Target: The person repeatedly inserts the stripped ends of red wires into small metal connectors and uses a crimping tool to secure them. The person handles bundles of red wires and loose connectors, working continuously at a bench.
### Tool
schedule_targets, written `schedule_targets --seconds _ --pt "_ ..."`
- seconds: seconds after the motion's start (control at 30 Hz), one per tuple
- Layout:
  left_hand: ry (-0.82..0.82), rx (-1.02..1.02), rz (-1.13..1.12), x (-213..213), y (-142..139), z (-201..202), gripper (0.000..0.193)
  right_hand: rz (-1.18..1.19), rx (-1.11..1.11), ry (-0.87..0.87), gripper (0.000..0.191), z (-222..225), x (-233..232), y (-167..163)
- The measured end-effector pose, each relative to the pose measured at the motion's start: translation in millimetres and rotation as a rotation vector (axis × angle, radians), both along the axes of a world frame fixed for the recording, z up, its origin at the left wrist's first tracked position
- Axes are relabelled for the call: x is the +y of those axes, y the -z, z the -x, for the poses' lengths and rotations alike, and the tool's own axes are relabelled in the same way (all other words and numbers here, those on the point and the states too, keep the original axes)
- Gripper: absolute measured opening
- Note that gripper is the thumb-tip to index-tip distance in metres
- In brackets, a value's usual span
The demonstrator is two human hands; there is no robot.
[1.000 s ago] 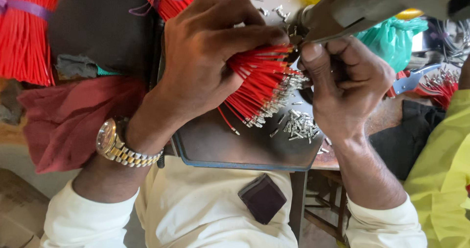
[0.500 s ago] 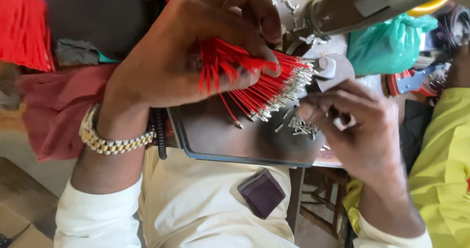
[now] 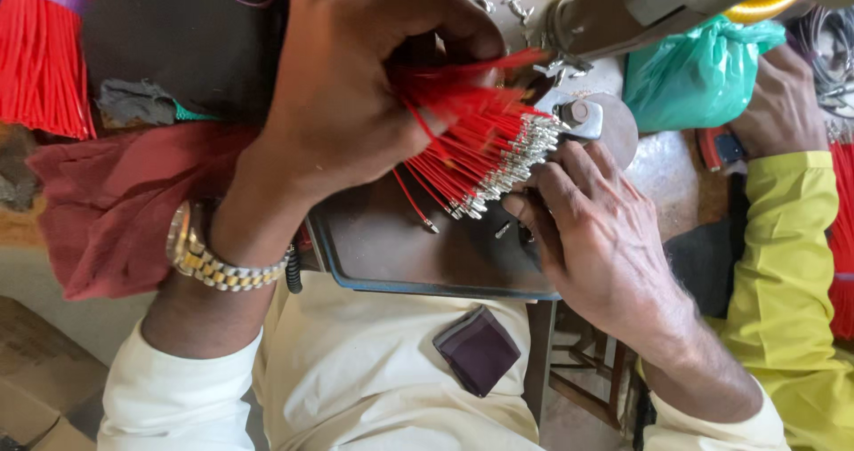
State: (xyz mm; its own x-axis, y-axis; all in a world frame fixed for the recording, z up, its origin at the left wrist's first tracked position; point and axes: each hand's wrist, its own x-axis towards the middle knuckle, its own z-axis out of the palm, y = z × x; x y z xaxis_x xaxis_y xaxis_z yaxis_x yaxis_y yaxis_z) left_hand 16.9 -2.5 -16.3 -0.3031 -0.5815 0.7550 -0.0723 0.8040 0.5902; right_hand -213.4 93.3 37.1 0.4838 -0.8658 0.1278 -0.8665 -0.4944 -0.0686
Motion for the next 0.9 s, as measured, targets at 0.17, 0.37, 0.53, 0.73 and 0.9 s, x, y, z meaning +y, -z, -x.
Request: schedule_targets --seconds 0.17,0.37,0.53,0.73,0.9 --pt "-0.107 -0.037 0.001 2.2 2.2 4.7 0.016 0.108 -0.588 0.128 0.011 8.0 5.4 -2.6" --pt "-0.118 -0.020 0.110 0.0 2.4 10.9 0.028 0.197 -0.840 0.158 0.014 27.8 -12.3 12.6" --pt "-0.156 -0.061 0.228 -3.1 6.8 9.3 0.033 -0.031 -0.973 0.096 0.016 26.6 -23.9 6.9" --pt "-0.172 -0.056 0.225 -0.4 14.2 11.0 0.032 0.042 -0.942 0.141 0.019 18.2 -44.4 30.5" --pt "-0.225 -0.083 0.225 1.9 13.9 13.7 0.027 0.055 -0.881 0.031 0.017 27.6 -43.0 38.3"
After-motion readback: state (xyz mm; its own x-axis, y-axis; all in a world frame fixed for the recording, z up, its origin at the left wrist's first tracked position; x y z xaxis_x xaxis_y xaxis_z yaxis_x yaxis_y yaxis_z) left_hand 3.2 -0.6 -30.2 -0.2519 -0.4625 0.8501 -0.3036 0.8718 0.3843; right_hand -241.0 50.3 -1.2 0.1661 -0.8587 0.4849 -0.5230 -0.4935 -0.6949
